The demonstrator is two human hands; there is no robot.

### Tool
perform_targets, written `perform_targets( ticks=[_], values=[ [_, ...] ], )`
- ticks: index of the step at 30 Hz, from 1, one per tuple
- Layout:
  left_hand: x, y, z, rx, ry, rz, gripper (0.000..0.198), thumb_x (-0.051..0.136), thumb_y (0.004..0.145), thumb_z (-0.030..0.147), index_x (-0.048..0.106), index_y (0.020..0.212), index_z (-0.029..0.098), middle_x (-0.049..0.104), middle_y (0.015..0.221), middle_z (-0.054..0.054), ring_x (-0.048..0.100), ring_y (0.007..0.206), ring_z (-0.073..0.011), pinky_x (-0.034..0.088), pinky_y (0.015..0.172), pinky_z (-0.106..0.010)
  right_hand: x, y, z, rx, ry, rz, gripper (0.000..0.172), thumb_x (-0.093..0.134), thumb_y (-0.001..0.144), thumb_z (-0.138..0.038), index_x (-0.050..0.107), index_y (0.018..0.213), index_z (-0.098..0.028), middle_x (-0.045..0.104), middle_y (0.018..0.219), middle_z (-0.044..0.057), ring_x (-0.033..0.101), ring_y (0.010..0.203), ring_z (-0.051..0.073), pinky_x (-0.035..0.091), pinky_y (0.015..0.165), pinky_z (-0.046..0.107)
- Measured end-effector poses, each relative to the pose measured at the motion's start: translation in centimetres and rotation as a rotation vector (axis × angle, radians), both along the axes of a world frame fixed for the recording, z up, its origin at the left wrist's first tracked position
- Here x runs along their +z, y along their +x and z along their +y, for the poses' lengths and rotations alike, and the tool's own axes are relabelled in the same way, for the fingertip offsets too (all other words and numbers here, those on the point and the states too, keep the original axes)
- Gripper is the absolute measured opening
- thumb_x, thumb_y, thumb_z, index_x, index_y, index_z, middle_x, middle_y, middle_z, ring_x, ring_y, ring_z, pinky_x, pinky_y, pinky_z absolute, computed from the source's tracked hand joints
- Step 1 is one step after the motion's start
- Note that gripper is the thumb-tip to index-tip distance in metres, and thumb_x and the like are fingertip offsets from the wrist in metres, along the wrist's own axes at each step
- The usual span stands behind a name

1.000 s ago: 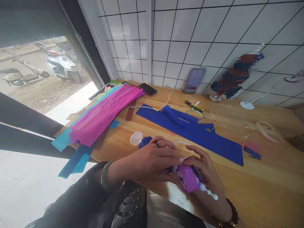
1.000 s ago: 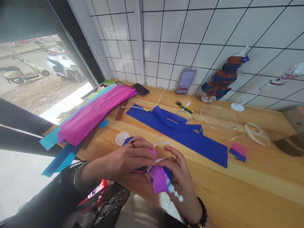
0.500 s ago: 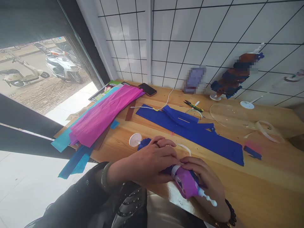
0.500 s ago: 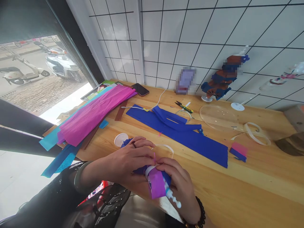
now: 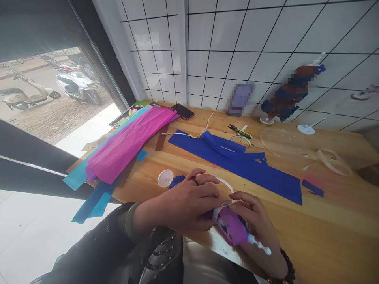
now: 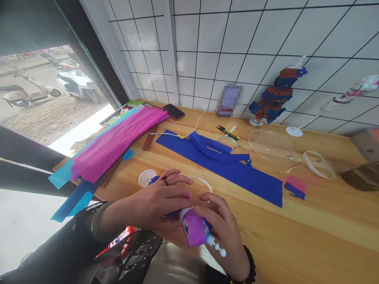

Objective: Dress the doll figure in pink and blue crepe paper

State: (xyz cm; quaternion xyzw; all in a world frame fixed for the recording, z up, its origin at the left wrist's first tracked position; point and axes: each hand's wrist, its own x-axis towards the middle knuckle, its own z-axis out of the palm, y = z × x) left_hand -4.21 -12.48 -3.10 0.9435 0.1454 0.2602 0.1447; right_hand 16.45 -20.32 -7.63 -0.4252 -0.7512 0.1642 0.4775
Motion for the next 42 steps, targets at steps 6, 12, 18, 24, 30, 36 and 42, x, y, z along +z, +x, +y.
perform_targets(
  ticks=[6, 12, 18, 24, 30, 36, 42],
  values=[
    [-0.1, 0.0, -0.2, 0.009, -0.012, 0.026, 0.016, 0.057, 0.080, 0.024, 0.061, 0.094, 0.018, 0.065, 0.088, -0.004, 0.052, 0.113, -0.0229, 0.033, 0.101, -0.039, 1.1, 0.0, 0.4, 0.102, 0.030, -0.065, 0.022, 0.056, 0.087, -0.025, 0.060, 0.109, -0.024, 0.066, 0.100, 0.008, 0.066, 0.089, 0.019, 0.055, 0.072, 0.027],
    [0.6, -0.6, 0.2, -0.043, -0.164, 0.037, 0.034, 0.065, 0.079, 0.045, 0.061, 0.100, 0.019, 0.065, 0.097, -0.007, 0.050, 0.118, -0.0244, 0.033, 0.105, -0.039, 1.1, 0.2, 0.3, 0.127, 0.027, -0.072, 0.019, 0.056, 0.087, -0.026, 0.061, 0.106, -0.024, 0.068, 0.098, 0.008, 0.068, 0.088, 0.019, 0.055, 0.070, 0.025],
    [2.4, -1.1, 2.2, -0.094, -0.445, 0.037, 0.029, 0.058, 0.085, 0.043, 0.061, 0.104, 0.022, 0.066, 0.104, -0.007, 0.056, 0.108, -0.0193, 0.039, 0.102, -0.035, -0.1, 0.2, -0.2, 0.191, -0.042, -0.116, 0.026, 0.060, 0.084, -0.022, 0.059, 0.109, -0.028, 0.067, 0.102, 0.005, 0.066, 0.088, 0.018, 0.053, 0.069, 0.027],
    [2.3, 0.7, 3.6, -0.173, -0.494, 0.233, 0.024, 0.043, 0.093, 0.028, 0.062, 0.105, 0.020, 0.067, 0.106, -0.006, 0.058, 0.106, -0.0174, 0.043, 0.096, -0.032, -0.4, 0.3, -0.3, 0.189, -0.079, -0.111, 0.027, 0.057, 0.082, -0.021, 0.060, 0.108, -0.029, 0.067, 0.102, 0.004, 0.067, 0.087, 0.018, 0.053, 0.068, 0.026],
    [0.8, 2.7, 5.5, -0.403, -0.709, 0.334, 0.043, 0.040, 0.085, 0.009, 0.053, 0.125, 0.018, 0.061, 0.125, -0.005, 0.056, 0.113, -0.0153, 0.043, 0.096, -0.029, -1.0, 0.3, -0.2, 0.190, -0.185, -0.026, 0.023, 0.059, 0.083, -0.029, 0.066, 0.104, -0.030, 0.069, 0.099, 0.004, 0.068, 0.083, 0.021, 0.055, 0.066, 0.029],
    [0.9, 4.5, 6.7, -0.576, -0.851, 0.479, 0.043, 0.049, 0.079, 0.010, 0.055, 0.121, 0.017, 0.064, 0.115, -0.003, 0.059, 0.106, -0.0175, 0.047, 0.086, -0.027, -1.5, -0.9, -0.2, 0.046, -0.471, 0.289, 0.029, 0.060, 0.086, -0.036, 0.062, 0.113, -0.029, 0.068, 0.072, 0.002, 0.066, 0.057, 0.020, 0.052, 0.042, 0.029],
    [-0.1, 5.2, 7.1, -0.589, -0.953, 0.549, 0.022, 0.058, 0.079, 0.021, 0.062, 0.100, 0.013, 0.066, 0.092, -0.002, 0.061, 0.087, -0.0164, 0.049, 0.078, -0.026, -1.5, -0.9, -1.0, 0.031, -0.703, 0.508, 0.034, 0.069, 0.080, -0.030, 0.061, 0.114, -0.031, 0.069, 0.076, 0.002, 0.067, 0.062, 0.021, 0.054, 0.047, 0.029]
  ],
)
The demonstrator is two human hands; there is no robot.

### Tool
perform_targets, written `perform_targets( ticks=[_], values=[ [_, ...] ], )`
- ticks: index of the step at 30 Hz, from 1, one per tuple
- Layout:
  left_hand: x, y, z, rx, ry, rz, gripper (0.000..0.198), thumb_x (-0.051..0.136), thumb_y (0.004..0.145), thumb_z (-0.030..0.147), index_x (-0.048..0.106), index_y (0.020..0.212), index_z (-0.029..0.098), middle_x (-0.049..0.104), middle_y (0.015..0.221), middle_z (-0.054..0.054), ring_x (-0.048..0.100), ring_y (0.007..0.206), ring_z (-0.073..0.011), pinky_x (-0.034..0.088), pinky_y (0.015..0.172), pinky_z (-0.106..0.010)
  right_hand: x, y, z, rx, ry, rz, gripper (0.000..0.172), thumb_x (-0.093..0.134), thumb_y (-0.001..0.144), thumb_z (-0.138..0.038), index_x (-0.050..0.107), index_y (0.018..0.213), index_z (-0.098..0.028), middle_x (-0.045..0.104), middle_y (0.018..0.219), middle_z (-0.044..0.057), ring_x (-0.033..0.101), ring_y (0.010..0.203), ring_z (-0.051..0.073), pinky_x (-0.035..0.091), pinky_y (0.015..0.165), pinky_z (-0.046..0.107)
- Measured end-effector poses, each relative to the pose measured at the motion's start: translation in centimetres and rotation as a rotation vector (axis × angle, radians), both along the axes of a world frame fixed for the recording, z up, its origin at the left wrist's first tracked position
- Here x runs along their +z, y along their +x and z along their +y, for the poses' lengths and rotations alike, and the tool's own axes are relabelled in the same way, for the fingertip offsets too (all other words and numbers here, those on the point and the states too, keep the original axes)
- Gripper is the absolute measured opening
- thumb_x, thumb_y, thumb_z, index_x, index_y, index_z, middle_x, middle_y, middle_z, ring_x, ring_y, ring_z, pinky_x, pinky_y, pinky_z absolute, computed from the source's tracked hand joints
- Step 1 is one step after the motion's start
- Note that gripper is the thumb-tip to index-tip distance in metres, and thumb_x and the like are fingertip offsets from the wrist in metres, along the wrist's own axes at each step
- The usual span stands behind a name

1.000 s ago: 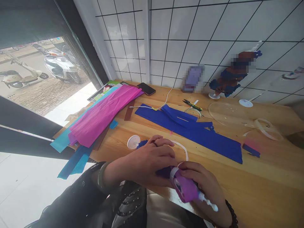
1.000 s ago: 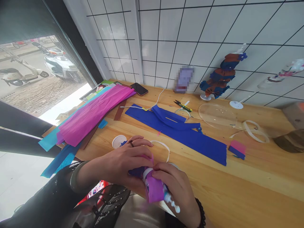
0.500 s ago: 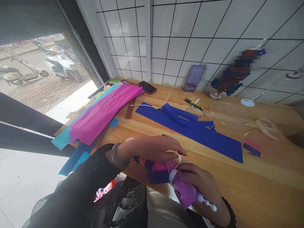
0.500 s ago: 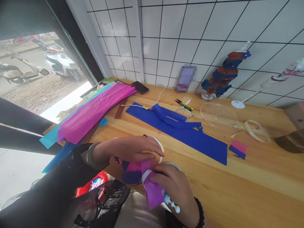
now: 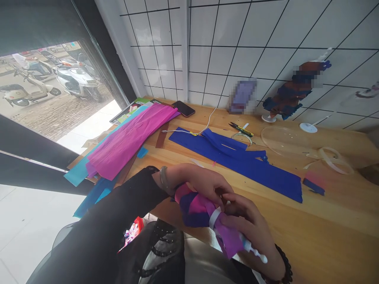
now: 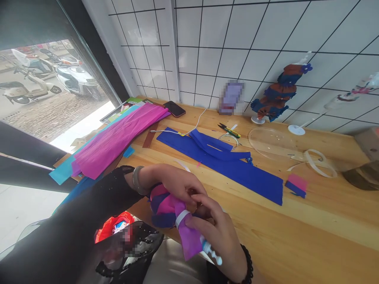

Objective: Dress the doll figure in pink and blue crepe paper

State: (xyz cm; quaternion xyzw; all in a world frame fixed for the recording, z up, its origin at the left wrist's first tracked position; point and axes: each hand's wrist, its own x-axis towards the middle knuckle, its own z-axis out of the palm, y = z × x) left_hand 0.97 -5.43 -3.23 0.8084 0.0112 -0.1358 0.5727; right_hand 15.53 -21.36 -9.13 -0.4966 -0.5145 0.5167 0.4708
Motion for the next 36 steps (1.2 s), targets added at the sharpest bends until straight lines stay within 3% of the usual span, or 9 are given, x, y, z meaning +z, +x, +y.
perform_targets(
  ticks=[8, 11, 13, 16, 19, 24, 28, 36],
  values=[
    [2.4, -1.8, 0.1, 0.372, 0.271, -0.207, 0.018, 0.058, 0.082, 0.019, 0.068, 0.096, 0.015, 0.060, 0.083, -0.002, 0.056, 0.077, -0.0100, 0.045, 0.073, -0.021, -0.3, -0.3, 0.9, -0.125, 0.066, 0.021, 0.039, 0.072, 0.077, -0.026, 0.056, 0.112, -0.032, 0.067, 0.069, 0.002, 0.066, 0.051, 0.023, 0.053, 0.037, 0.031],
    [3.0, -2.7, -0.1, 0.430, 0.308, -0.280, 0.012, 0.062, 0.082, 0.022, 0.069, 0.090, 0.016, 0.058, 0.077, -0.001, 0.054, 0.074, -0.0093, 0.044, 0.071, -0.021, 0.1, -0.6, 1.1, -0.114, 0.140, -0.005, 0.039, 0.070, 0.079, -0.026, 0.053, 0.114, -0.032, 0.063, 0.065, 0.001, 0.064, 0.046, 0.021, 0.050, 0.033, 0.029],
    [3.0, -3.1, -0.2, 0.435, 0.321, -0.322, 0.012, 0.065, 0.081, 0.024, 0.070, 0.087, 0.016, 0.057, 0.076, -0.001, 0.053, 0.073, -0.0091, 0.043, 0.069, -0.020, 0.4, -0.6, 0.9, -0.079, 0.224, -0.056, 0.035, 0.067, 0.082, -0.028, 0.055, 0.115, -0.031, 0.062, 0.070, 0.003, 0.065, 0.052, 0.020, 0.052, 0.036, 0.028],
    [2.5, -3.4, -0.5, 0.415, 0.365, -0.354, 0.013, 0.067, 0.080, 0.024, 0.071, 0.086, 0.015, 0.054, 0.074, -0.001, 0.052, 0.073, -0.0087, 0.041, 0.067, -0.020, 0.6, -0.2, 0.5, 0.019, 0.414, -0.197, 0.024, 0.068, 0.080, -0.025, 0.065, 0.104, -0.030, 0.059, 0.100, 0.009, 0.066, 0.073, 0.020, 0.057, 0.052, 0.029],
    [2.0, -3.5, -0.5, 0.393, 0.401, -0.353, 0.014, 0.066, 0.081, 0.027, 0.072, 0.087, 0.016, 0.051, 0.073, 0.000, 0.050, 0.071, -0.0084, 0.039, 0.065, -0.020, 0.4, 0.4, 0.2, 0.082, 0.569, -0.341, 0.032, 0.062, 0.082, -0.013, 0.063, 0.109, -0.030, 0.043, 0.125, 0.009, 0.062, 0.088, 0.018, 0.056, 0.066, 0.028],
    [1.8, -3.5, -0.7, 0.370, 0.419, -0.349, 0.019, 0.065, 0.081, 0.036, 0.072, 0.078, 0.018, 0.047, 0.068, 0.001, 0.047, 0.067, -0.0090, 0.037, 0.061, -0.021, 0.5, 0.8, 0.4, 0.129, 0.634, -0.436, 0.037, 0.058, 0.082, -0.010, 0.058, 0.115, -0.027, 0.042, 0.122, 0.009, 0.058, 0.095, 0.017, 0.053, 0.075, 0.027],
    [2.2, -3.6, -1.1, 0.344, 0.468, -0.404, 0.016, 0.066, 0.081, 0.030, 0.070, 0.073, 0.017, 0.043, 0.060, 0.002, 0.046, 0.065, -0.0099, 0.038, 0.063, -0.022, 0.8, 1.0, 0.4, 0.129, 0.674, -0.468, 0.036, 0.057, 0.083, -0.009, 0.057, 0.115, -0.025, 0.044, 0.121, 0.010, 0.059, 0.097, 0.017, 0.052, 0.077, 0.026],
    [1.9, -4.5, -2.3, 0.350, 0.696, -0.555, 0.021, 0.055, 0.089, 0.029, 0.063, 0.075, 0.016, 0.052, 0.061, -0.001, 0.044, 0.062, -0.0111, 0.042, 0.071, -0.025, 1.3, 1.1, 0.7, 0.161, 0.769, -0.567, 0.029, 0.057, 0.086, -0.015, 0.054, 0.114, -0.021, 0.052, 0.128, 0.013, 0.059, 0.105, 0.020, 0.050, 0.084, 0.029]
  ],
)
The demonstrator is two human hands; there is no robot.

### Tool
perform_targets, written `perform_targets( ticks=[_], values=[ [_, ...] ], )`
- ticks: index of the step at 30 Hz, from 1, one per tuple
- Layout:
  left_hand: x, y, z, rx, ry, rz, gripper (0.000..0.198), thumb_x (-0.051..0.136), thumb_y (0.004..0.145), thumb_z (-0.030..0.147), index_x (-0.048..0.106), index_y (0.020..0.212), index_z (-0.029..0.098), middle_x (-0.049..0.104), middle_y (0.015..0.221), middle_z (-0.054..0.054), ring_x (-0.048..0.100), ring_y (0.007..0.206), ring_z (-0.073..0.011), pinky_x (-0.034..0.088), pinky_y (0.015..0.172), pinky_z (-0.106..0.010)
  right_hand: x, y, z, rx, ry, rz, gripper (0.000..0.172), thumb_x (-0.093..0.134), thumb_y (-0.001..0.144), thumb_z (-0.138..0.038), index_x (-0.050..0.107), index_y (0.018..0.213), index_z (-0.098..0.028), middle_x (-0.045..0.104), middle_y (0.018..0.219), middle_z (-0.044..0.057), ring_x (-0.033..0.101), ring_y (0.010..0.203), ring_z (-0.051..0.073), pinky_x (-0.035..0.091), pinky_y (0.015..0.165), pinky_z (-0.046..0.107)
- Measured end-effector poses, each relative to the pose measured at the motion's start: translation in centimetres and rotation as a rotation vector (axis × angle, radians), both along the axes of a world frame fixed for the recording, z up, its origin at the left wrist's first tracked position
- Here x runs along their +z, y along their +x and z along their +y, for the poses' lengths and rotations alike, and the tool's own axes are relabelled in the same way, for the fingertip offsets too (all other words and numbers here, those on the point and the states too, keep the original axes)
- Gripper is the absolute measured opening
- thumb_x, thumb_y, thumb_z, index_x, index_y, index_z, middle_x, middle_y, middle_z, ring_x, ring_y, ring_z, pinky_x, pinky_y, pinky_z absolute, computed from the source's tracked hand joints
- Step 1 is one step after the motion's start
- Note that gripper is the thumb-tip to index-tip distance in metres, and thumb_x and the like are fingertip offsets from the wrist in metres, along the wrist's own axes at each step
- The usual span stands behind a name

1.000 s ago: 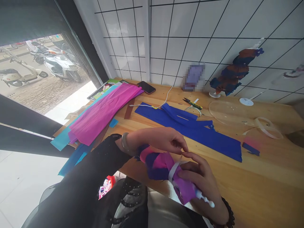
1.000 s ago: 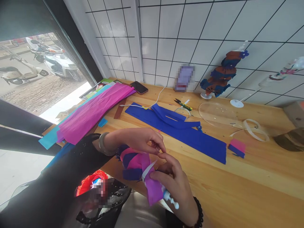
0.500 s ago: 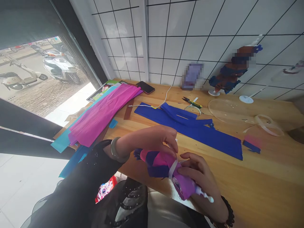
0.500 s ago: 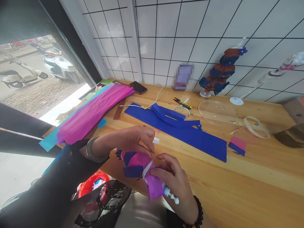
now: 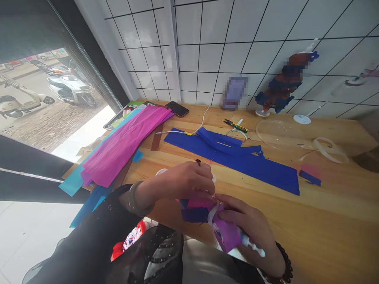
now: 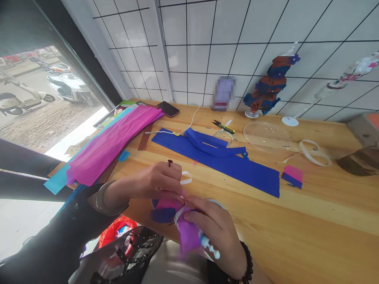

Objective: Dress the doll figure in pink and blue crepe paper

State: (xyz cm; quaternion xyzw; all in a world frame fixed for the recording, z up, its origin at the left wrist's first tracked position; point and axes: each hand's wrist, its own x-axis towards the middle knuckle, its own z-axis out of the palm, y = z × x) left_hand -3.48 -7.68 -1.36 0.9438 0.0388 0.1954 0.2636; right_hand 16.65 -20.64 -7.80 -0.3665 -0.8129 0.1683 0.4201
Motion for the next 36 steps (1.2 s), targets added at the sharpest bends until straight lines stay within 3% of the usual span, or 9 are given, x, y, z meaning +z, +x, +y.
perform_targets(
  ticks=[7, 14, 18, 23, 30, 36],
  values=[
    [-0.6, -0.3, -0.5, 0.025, 0.125, -0.038, 0.029, 0.044, 0.092, 0.022, 0.049, 0.064, 0.019, 0.051, 0.061, -0.002, 0.044, 0.061, -0.0119, 0.045, 0.077, -0.027, 0.2, -0.2, -0.2, -0.022, 0.043, -0.001, 0.026, 0.054, 0.089, -0.019, 0.055, 0.115, -0.019, 0.059, 0.113, 0.012, 0.059, 0.104, 0.020, 0.050, 0.080, 0.029],
    [-0.7, -0.3, -0.4, 0.044, 0.116, -0.110, 0.028, 0.049, 0.090, 0.023, 0.048, 0.063, 0.018, 0.057, 0.063, -0.003, 0.048, 0.066, -0.0120, 0.046, 0.076, -0.026, 0.0, -0.5, -0.1, -0.032, 0.010, 0.024, 0.024, 0.056, 0.089, -0.020, 0.057, 0.113, -0.021, 0.053, 0.125, 0.014, 0.060, 0.102, 0.019, 0.051, 0.080, 0.029],
    [-0.5, -0.2, -0.4, 0.046, 0.097, -0.078, 0.029, 0.050, 0.090, 0.027, 0.050, 0.063, 0.018, 0.058, 0.063, -0.003, 0.048, 0.064, -0.0123, 0.046, 0.075, -0.027, -0.1, -0.4, 0.0, -0.026, 0.019, 0.040, 0.025, 0.055, 0.089, -0.024, 0.057, 0.114, -0.021, 0.061, 0.112, 0.012, 0.061, 0.100, 0.020, 0.051, 0.080, 0.030],
    [-0.2, -0.2, -0.4, 0.047, 0.082, -0.011, 0.029, 0.048, 0.092, 0.028, 0.056, 0.066, 0.017, 0.058, 0.064, -0.004, 0.047, 0.063, -0.0123, 0.045, 0.075, -0.028, -0.3, -0.4, -0.1, -0.052, 0.004, 0.018, 0.029, 0.062, 0.084, -0.020, 0.060, 0.113, -0.024, 0.060, 0.106, 0.009, 0.062, 0.094, 0.018, 0.053, 0.073, 0.027],
    [0.5, -1.1, 0.3, 0.038, -0.178, 0.067, 0.015, 0.059, 0.087, 0.025, 0.070, 0.093, 0.017, 0.062, 0.074, -0.005, 0.054, 0.076, -0.0125, 0.044, 0.074, -0.024, -0.5, -0.5, -0.3, -0.058, -0.059, 0.061, 0.030, 0.063, 0.084, -0.019, 0.063, 0.112, -0.028, 0.058, 0.116, 0.008, 0.063, 0.094, 0.018, 0.055, 0.073, 0.028],
    [0.2, -0.7, 0.3, 0.012, -0.277, 0.129, 0.017, 0.063, 0.083, 0.034, 0.074, 0.087, 0.022, 0.057, 0.058, -0.001, 0.049, 0.063, -0.0111, 0.042, 0.069, -0.024, -1.1, -0.7, -0.3, -0.085, -0.100, 0.076, 0.025, 0.052, 0.091, -0.022, 0.068, 0.106, -0.032, 0.064, 0.112, 0.005, 0.067, 0.085, 0.018, 0.058, 0.067, 0.027]
  ],
)
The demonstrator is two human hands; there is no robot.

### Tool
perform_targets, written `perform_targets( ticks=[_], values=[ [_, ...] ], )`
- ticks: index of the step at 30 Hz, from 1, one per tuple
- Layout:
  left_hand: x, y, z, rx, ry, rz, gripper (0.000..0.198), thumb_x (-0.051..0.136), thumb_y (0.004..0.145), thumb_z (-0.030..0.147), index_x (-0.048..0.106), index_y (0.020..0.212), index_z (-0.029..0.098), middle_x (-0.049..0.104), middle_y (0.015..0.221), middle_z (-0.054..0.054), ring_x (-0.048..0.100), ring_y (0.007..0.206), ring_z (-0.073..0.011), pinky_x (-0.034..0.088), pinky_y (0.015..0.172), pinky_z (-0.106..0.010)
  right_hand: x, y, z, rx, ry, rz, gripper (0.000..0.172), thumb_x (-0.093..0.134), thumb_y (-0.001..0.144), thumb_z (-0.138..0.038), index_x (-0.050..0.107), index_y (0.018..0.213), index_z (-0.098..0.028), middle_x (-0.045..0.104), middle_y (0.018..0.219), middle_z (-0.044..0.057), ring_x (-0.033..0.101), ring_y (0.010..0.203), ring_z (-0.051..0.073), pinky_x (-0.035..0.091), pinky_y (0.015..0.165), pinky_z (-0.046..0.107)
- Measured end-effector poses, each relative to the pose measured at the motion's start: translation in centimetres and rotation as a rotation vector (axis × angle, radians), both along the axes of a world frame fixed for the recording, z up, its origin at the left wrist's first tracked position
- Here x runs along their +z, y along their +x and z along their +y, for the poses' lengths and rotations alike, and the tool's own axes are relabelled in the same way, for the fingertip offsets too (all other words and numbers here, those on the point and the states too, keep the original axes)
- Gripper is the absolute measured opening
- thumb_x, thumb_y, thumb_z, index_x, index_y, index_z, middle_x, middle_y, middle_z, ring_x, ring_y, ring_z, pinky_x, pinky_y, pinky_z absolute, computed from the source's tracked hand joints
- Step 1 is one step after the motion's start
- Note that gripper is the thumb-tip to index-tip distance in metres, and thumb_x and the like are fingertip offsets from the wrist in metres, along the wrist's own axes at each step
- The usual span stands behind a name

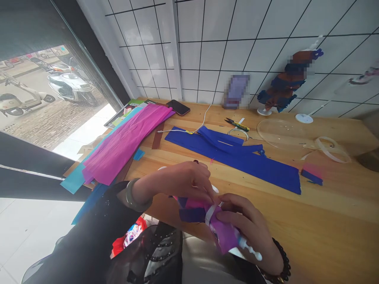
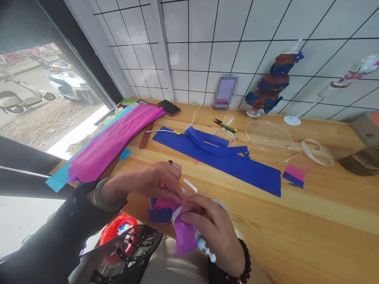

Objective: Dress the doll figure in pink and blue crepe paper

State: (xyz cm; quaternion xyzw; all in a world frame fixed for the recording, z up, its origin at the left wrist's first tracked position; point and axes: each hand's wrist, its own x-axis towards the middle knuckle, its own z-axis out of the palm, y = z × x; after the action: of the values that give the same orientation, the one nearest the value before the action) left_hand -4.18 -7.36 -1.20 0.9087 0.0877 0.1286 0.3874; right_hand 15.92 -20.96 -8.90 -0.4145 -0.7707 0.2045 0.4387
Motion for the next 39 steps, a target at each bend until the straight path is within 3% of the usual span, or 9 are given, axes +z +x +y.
perform_targets(
  ticks=[7, 12, 19, 25, 32, 39],
  values=[
    [-0.1, 0.9, -0.1, -0.073, -0.103, 0.009, 0.012, 0.064, 0.083, 0.028, 0.073, 0.087, 0.021, 0.069, 0.070, -0.001, 0.053, 0.062, -0.0089, 0.041, 0.075, -0.024, 0.9, 0.2, 0.2, 0.042, 0.082, -0.039, 0.025, 0.056, 0.088, -0.016, 0.063, 0.110, -0.027, 0.062, 0.116, 0.008, 0.065, 0.095, 0.017, 0.055, 0.074, 0.027],
    [-0.4, 0.9, 0.1, -0.084, -0.039, 0.006, 0.013, 0.064, 0.083, 0.029, 0.073, 0.083, 0.020, 0.064, 0.066, -0.002, 0.053, 0.065, -0.0102, 0.041, 0.074, -0.024, 1.5, 0.0, 0.6, 0.075, 0.093, -0.043, 0.026, 0.060, 0.084, -0.017, 0.060, 0.108, -0.026, 0.065, 0.108, 0.007, 0.065, 0.095, 0.018, 0.054, 0.072, 0.026],
    [-0.8, 1.0, 0.2, -0.075, 0.001, -0.014, 0.013, 0.063, 0.084, 0.029, 0.073, 0.082, 0.022, 0.060, 0.063, -0.002, 0.052, 0.065, -0.0110, 0.042, 0.074, -0.024, 0.8, 0.2, 0.3, 0.074, 0.045, -0.040, 0.031, 0.060, 0.083, -0.012, 0.060, 0.110, -0.027, 0.064, 0.106, 0.005, 0.065, 0.090, 0.016, 0.051, 0.071, 0.026],
    [-0.4, 0.8, 0.2, -0.068, 0.005, -0.026, 0.013, 0.064, 0.083, 0.029, 0.074, 0.081, 0.021, 0.057, 0.064, -0.002, 0.051, 0.067, -0.0111, 0.042, 0.074, -0.024, 0.8, 0.2, 0.2, 0.105, 0.044, -0.035, 0.033, 0.059, 0.084, -0.012, 0.057, 0.113, -0.025, 0.064, 0.104, 0.007, 0.064, 0.093, 0.018, 0.050, 0.073, 0.028],
    [0.4, 0.3, 0.2, 0.001, -0.008, 0.000, 0.012, 0.064, 0.083, 0.026, 0.073, 0.081, 0.019, 0.056, 0.066, -0.002, 0.051, 0.070, -0.0114, 0.043, 0.070, -0.023, 1.4, 0.1, 0.7, 0.110, 0.066, 0.008, 0.022, 0.055, 0.088, -0.021, 0.059, 0.110, -0.025, 0.067, 0.104, 0.008, 0.066, 0.094, 0.018, 0.053, 0.073, 0.027],
    [1.5, -0.9, 0.1, 0.049, 0.174, -0.049, 0.014, 0.061, 0.085, 0.024, 0.073, 0.081, 0.018, 0.053, 0.061, -0.002, 0.046, 0.064, -0.0115, 0.043, 0.071, -0.026, 1.6, 0.0, 1.0, 0.101, 0.088, 0.010, 0.021, 0.058, 0.088, -0.026, 0.058, 0.110, -0.024, 0.065, 0.104, 0.009, 0.066, 0.091, 0.018, 0.054, 0.069, 0.027]
  ],
)
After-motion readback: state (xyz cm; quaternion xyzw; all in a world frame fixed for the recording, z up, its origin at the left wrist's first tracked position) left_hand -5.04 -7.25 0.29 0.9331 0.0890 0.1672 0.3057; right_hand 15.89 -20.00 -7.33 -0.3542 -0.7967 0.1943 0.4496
